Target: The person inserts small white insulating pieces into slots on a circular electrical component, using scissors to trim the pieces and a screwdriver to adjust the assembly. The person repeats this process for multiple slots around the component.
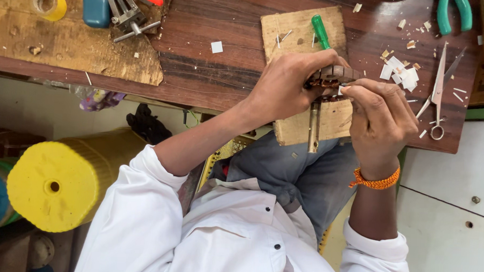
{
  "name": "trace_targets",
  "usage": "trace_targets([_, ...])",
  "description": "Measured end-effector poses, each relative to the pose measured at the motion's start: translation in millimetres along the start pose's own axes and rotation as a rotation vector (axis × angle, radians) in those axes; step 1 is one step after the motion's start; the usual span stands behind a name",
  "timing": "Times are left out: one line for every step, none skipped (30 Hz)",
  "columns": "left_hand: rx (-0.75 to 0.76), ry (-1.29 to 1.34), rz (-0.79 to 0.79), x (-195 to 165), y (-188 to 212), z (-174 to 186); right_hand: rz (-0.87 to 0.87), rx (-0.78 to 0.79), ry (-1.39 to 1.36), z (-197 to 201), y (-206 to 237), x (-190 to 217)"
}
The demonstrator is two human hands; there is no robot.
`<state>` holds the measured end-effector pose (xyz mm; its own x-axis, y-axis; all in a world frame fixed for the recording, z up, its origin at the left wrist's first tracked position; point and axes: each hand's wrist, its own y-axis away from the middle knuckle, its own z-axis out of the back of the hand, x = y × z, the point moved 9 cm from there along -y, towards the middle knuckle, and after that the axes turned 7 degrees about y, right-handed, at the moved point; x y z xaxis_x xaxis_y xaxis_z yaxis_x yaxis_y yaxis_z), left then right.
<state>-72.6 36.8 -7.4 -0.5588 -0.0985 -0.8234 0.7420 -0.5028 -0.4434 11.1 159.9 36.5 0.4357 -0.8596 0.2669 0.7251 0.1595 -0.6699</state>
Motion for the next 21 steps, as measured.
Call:
trace_targets([-0.002,-0.015,-0.006,-0.6,0.6,-0.1,-0.010,0.020,0.000,0.5,-0.6,0.4])
trace_targets([0.008,-0.029,0.000,0.1,0.6,-1.4,-0.007,0.020,-0.003,1.9,-0.9,1.7])
trace_targets([0.019,-0.042,0.007,0.9,0.1,-3.0,-0.006,0.021,-0.007,3.1,-0.5,2.8])
trace_targets([0.031,-0.055,0.015,2.0,-0.5,-4.1,-0.006,0.021,-0.011,3.6,-0.2,3.5])
trace_targets([0.044,-0.055,-0.004,0.5,-1.0,-5.0,-0.040,0.028,-0.034,3.5,0.3,1.0])
trace_targets([0.058,-0.056,-0.023,-0.8,-1.5,-5.6,-0.075,0.034,-0.058,3.2,0.6,-1.7])
trace_targets([0.072,-0.057,-0.042,-2.2,-1.8,-5.5,-0.108,0.036,-0.080,3.2,0.9,-3.8])
trace_targets([0.084,-0.055,-0.044,-2.4,-1.5,-5.4,-0.141,0.037,-0.102,3.2,0.8,-5.9])
trace_targets([0.096,-0.053,-0.046,-2.7,-1.2,-5.3,-0.173,0.036,-0.121,3.9,0.9,-7.2])
trace_targets([0.108,-0.050,-0.050,-2.8,-1.3,-4.8,-0.204,0.035,-0.141,5.3,0.0,-9.1])
trace_targets([0.145,0.029,-0.047,-2.1,0.1,-4.6,-0.196,0.045,-0.133,6.9,-1.9,-7.7])
trace_targets([0.185,0.108,-0.042,-1.2,2.2,-3.1,-0.191,0.054,-0.126,8.8,-3.7,-6.3])
trace_targets([0.228,0.188,-0.036,-0.3,3.7,-3.6,-0.189,0.063,-0.120,10.2,-5.5,-5.3])
trace_targets([0.238,0.198,-0.004,3.1,3.8,-4.4,-0.261,0.084,-0.147,9.4,-5.7,-11.0])
trace_targets([0.247,0.209,0.029,6.4,4.5,-6.0,-0.334,0.109,-0.177,8.0,-5.1,-16.8])
trace_targets([0.258,0.220,0.062,9.9,4.2,-8.1,-0.407,0.134,-0.208,5.6,-4.0,-23.0])
trace_targets([0.236,0.205,0.083,12.8,2.3,-8.0,-0.362,0.134,-0.202,6.4,-6.8,-20.8])
trace_targets([0.212,0.191,0.107,15.3,0.3,-8.4,-0.318,0.138,-0.196,6.9,-9.0,-19.0])
trace_targets([0.187,0.177,0.129,17.4,-1.9,-8.6,-0.271,0.144,-0.190,7.3,-10.7,-17.3])
trace_targets([0.199,0.168,0.185,21.9,-4.0,-11.8,-0.238,0.147,-0.180,7.0,-11.9,-16.9])
trace_targets([0.211,0.156,0.240,26.3,-6.3,-14.1,-0.202,0.150,-0.172,5.8,-13.1,-16.4])
